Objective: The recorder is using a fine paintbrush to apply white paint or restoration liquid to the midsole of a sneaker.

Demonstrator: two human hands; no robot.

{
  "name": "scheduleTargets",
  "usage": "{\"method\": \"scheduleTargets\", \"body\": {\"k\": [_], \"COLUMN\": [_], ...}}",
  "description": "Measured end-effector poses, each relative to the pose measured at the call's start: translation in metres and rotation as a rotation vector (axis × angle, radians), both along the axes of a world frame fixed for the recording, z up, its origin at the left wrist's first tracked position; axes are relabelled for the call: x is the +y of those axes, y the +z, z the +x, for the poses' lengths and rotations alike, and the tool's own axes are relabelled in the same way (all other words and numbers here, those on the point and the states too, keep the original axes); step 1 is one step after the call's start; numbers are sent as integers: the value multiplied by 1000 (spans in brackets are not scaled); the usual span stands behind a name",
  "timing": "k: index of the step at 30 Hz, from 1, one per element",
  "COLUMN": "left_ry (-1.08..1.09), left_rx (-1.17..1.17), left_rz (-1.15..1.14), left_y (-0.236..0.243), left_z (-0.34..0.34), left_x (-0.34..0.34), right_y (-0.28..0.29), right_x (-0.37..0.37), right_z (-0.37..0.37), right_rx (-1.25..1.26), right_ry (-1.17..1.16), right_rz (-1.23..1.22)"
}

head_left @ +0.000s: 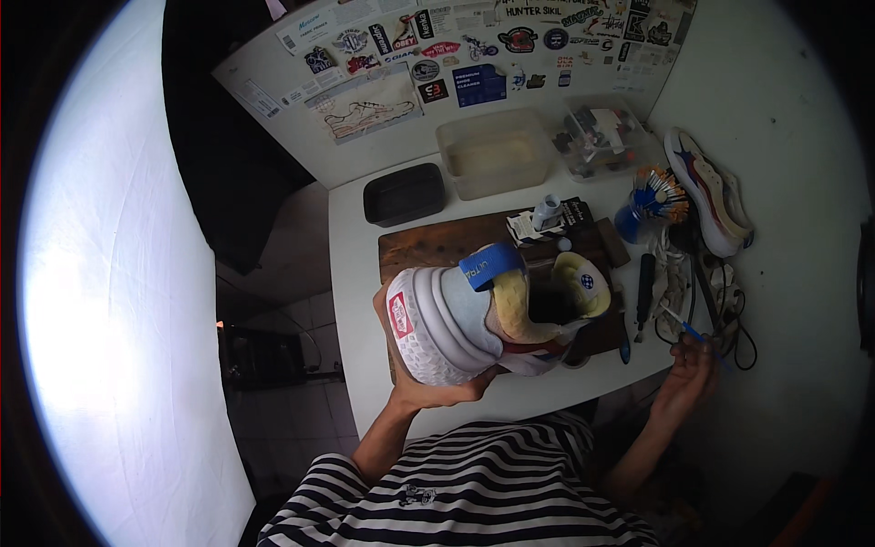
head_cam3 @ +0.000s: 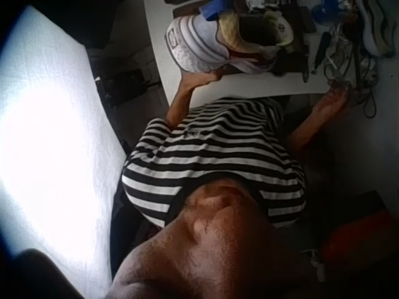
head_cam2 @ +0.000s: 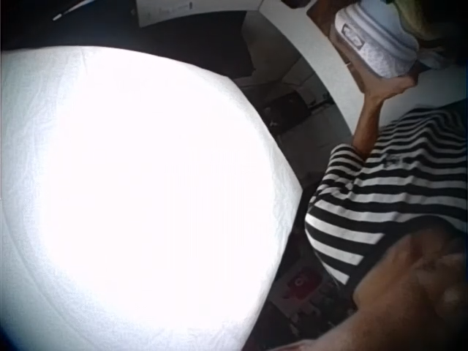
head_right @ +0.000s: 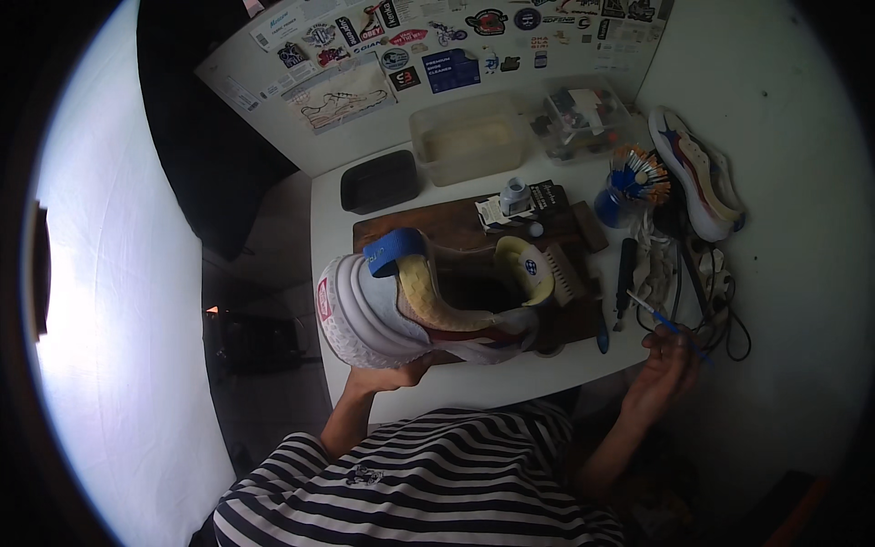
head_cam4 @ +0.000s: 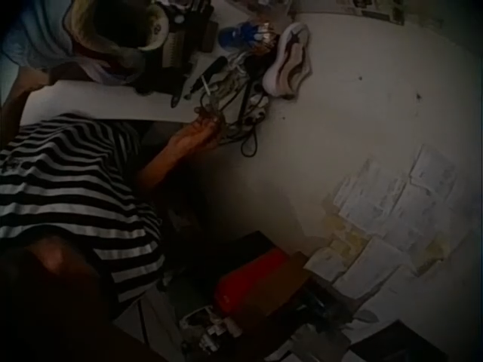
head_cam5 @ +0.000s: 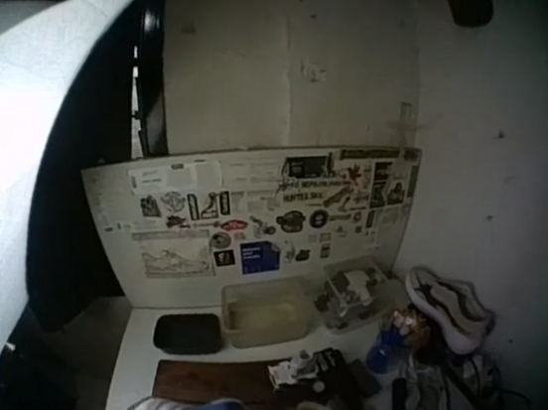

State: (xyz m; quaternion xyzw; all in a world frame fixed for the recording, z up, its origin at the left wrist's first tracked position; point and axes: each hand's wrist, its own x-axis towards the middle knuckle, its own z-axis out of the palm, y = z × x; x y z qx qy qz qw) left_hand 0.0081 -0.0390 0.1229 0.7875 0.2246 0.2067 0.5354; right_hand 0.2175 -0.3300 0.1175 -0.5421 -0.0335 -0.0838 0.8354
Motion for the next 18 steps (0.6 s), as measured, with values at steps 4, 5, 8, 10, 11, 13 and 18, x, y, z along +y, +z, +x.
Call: {"method": "scheduleTargets", "body": {"k": [4,5,8,10,11,13,18], "left_ry": [89,80,162,176,195,209,340], "left_rx": [-321,-534,-596,-574,-553,-543,-663], "left_rz": [336,579,824,856,1041,1266,1379], "left_y": [-5,42,35,32,27,18,6], "left_z": [-12,14,12,5,5,8,25], "left_x": [-10,-14,-23,-30,-30,-30,-26], "right_y": [-1,-2,-3,-4,-4,-4,-8], "right_x": [-2,-1,1,0,1,1,-2], "right_z": [0,-3,-2,-3,-3,-2,-1], "right_rx": [2,9,30,43,33,25,17], "right_ry": [17,-13,-27,-19,-7,0,22], "right_rz": [17,14,9,-5,1,4,18]}}
